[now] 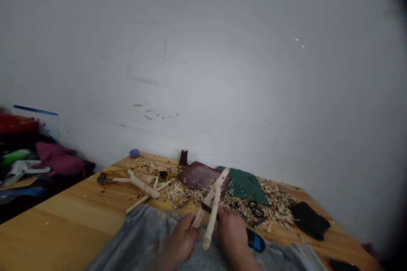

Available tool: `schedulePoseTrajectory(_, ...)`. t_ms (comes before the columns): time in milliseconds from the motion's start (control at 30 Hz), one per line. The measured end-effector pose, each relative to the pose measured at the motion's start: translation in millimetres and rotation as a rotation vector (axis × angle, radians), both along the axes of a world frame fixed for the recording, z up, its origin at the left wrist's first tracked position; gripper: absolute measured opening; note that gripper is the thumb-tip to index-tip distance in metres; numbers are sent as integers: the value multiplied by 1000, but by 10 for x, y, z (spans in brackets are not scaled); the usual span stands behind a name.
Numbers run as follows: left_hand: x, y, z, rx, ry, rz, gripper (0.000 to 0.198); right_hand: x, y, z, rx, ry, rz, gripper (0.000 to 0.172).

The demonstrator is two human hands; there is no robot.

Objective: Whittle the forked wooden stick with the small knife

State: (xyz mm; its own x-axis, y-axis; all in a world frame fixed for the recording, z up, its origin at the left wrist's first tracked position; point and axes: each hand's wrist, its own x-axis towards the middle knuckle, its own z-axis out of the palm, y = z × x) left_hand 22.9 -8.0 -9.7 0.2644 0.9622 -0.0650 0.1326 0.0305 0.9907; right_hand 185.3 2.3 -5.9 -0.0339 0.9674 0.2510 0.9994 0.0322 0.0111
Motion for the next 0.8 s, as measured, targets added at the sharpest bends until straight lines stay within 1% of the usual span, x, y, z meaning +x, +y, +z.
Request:
schedulePoseTrajectory(33,4,3,-3,6,9,-3,3,83,26,21,27,15,-46,44)
schedulePoseTrajectory(100,12,11,-20,23,14,-1,4,197,53,56,40,36,-102,44)
schedulePoseTrajectory(167,18,18,-39,20,9,-7,4,192,37,67,36,44,-106,42)
schedulePoseTrajectory(233,19,22,-46,15,17,2,1,77,-13,53,24,35,-49,40)
schedulePoseTrajectory(333,15,15,-29,31,19,14,9,-125,-88,21,6,11,72,36)
schedulePoseTrajectory(400,17,-1,-2,42,6,19,10,-153,-95,15,-4,11,85,35)
schedulePoseTrajectory(467,24,-24,32,30,-1,20,5,-66,-59,23,3,18,24,37)
schedulePoseTrajectory(567,36,-57,73,17,-2,14,6,153,30,41,24,21,-84,42)
schedulePoseTrajectory(667,36,-70,82,21,12,26,8,232,62,46,25,31,-117,46)
schedulePoseTrajectory(733,26,-65,77,25,10,24,7,146,24,45,15,41,-71,42)
schedulePoseTrajectory(800,11,-55,75,-9,-37,13,5,-8,-44,47,-18,44,14,38)
